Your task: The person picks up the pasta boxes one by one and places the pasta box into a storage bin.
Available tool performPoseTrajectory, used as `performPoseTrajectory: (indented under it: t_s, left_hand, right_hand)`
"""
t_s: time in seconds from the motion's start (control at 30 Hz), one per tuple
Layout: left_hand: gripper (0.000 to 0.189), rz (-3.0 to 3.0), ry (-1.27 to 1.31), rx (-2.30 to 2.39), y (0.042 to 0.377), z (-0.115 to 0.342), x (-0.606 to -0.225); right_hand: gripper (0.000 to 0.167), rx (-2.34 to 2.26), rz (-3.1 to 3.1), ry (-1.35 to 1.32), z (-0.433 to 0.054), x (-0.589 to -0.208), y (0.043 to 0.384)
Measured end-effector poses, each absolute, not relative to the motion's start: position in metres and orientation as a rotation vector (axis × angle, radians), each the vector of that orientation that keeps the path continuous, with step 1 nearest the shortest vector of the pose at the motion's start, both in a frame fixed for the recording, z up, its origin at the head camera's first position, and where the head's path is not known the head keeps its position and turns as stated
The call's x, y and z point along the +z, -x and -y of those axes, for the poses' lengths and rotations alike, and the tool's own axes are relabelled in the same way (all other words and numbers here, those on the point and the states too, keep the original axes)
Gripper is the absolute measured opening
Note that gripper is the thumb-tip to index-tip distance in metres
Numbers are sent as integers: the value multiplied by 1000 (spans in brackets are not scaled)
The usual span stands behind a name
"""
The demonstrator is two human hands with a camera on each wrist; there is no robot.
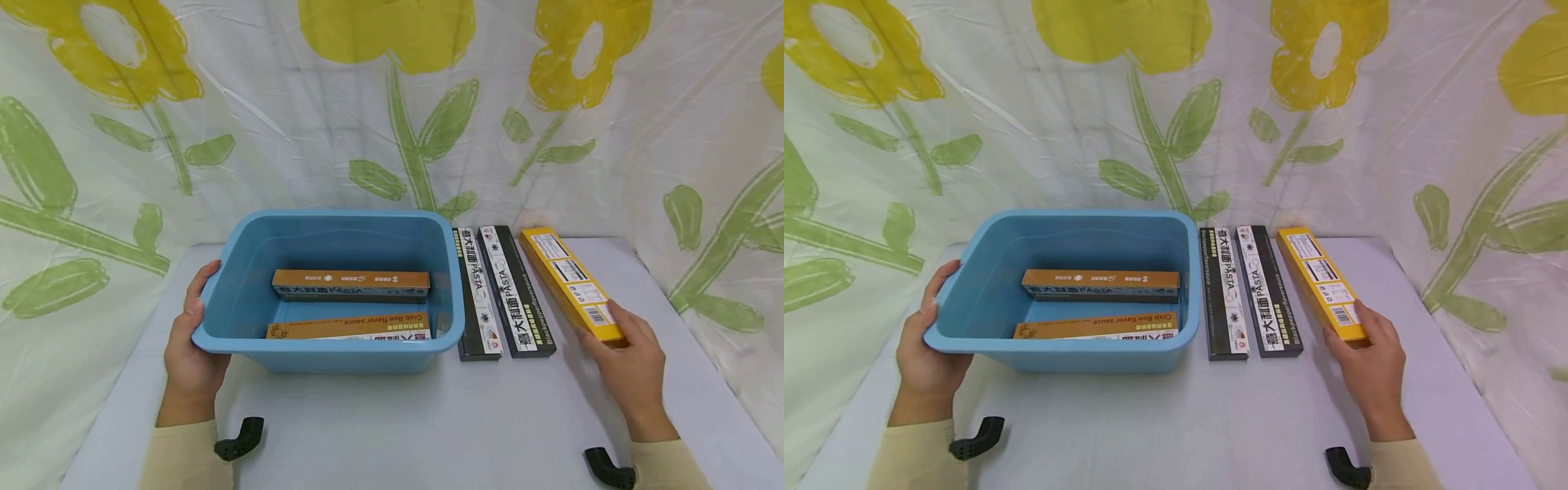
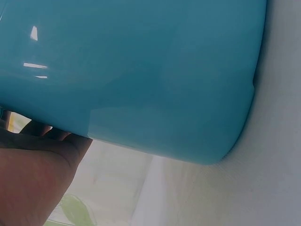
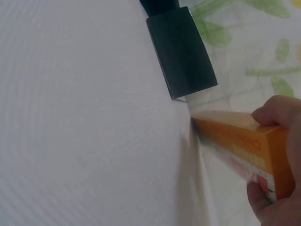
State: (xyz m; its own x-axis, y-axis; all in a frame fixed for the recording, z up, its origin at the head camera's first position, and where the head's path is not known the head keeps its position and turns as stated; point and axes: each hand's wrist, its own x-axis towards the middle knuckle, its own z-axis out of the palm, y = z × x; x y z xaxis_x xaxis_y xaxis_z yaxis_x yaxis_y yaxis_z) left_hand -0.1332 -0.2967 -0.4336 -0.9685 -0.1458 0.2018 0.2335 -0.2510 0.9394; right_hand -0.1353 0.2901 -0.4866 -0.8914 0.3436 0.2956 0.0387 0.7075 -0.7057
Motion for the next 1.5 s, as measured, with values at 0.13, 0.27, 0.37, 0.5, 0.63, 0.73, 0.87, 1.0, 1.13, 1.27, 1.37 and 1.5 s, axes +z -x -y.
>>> performPoseTrajectory:
  t_s: [0.13,0.27,0.37,0.5,0.63,0.73,0.87,1.0,1.13,1.27,1.37,1.5]
  left_hand:
    - [67,1746,112,-2324,134,299,-436]
    - [67,1747,112,-2323,135,299,-436]
    - [67,1755,109,-2316,134,298,-435]
    - [67,1746,118,-2328,135,299,-436]
    - [67,1732,130,-2335,135,299,-438]
    - [67,1731,133,-2333,135,299,-437]
    - [67,1726,133,-2337,135,299,-437]
    - [67,1726,129,-2337,135,299,-438]
    - [67,1737,116,-2330,135,299,-437]
    - [67,1734,120,-2332,135,299,-437]
    - [66,1730,130,-2333,135,299,-437]
    - [66,1737,130,-2330,135,299,-437]
  right_hand:
    - [74,1025,2491,305,-290,-487,136]
    - [74,1004,2460,291,-291,-490,137]
    - [74,991,2430,269,-291,-492,137]
    - [76,994,2392,232,-291,-491,137]
    - [77,990,2355,177,-289,-490,135]
    - [78,989,2335,148,-289,-490,135]
    - [79,980,2329,143,-289,-490,135]
    - [80,984,2314,128,-288,-489,135]
    - [80,1016,2288,110,-288,-489,134]
    - [80,1039,2283,109,-288,-489,134]
    - [81,1039,2289,113,-286,-488,133]
    - [81,1027,2297,111,-284,-486,132]
